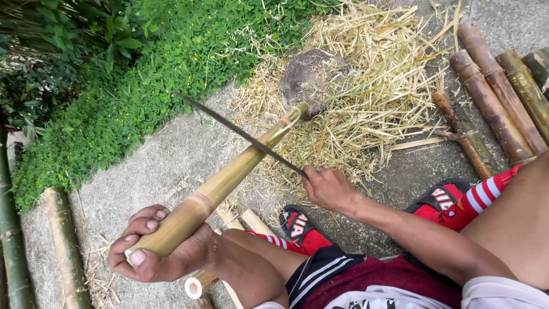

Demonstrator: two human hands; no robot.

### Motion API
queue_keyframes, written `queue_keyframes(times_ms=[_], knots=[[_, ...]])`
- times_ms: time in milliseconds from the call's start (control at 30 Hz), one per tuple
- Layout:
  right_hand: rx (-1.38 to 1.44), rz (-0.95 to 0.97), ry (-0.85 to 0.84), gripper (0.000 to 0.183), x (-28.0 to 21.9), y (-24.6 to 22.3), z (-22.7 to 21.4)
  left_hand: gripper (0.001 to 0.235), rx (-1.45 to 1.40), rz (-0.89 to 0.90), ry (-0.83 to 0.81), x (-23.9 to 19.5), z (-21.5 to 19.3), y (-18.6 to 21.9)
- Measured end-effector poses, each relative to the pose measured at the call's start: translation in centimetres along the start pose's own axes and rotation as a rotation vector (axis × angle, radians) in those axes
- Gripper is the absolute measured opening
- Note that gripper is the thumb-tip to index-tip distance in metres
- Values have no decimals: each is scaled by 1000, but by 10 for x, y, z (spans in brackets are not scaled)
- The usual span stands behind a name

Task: Using a machete to shave and refine the surface of a bamboo pole.

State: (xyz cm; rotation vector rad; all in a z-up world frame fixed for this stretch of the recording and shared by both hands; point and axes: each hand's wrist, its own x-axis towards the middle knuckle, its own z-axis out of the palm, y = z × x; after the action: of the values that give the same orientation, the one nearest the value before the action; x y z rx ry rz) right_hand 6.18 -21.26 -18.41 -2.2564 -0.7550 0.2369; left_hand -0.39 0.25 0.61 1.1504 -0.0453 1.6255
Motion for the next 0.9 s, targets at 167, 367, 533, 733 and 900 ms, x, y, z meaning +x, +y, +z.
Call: queue_keyframes(times_ms=[167, 367, 533, 733, 900], knots=[[5, -90, 68, 15, 0, 28, 30, 27, 21, -42, 11, 0, -2, 6], [-11, -37, 9, 12, 3, 9, 3, 28, 14, -41, 41, 5, -3, 0], [-59, -116, 86, 13, 5, 29, 24, 29, 24, -36, 9, 3, -7, 4], [-11, 75, -28, 14, 15, 33, 20, 30, -2, -19, 15, 6, -10, -4], [-26, 110, -138, 22, 26, 77, 40, 31, 56, -43, 51, 5, 2, 1]])
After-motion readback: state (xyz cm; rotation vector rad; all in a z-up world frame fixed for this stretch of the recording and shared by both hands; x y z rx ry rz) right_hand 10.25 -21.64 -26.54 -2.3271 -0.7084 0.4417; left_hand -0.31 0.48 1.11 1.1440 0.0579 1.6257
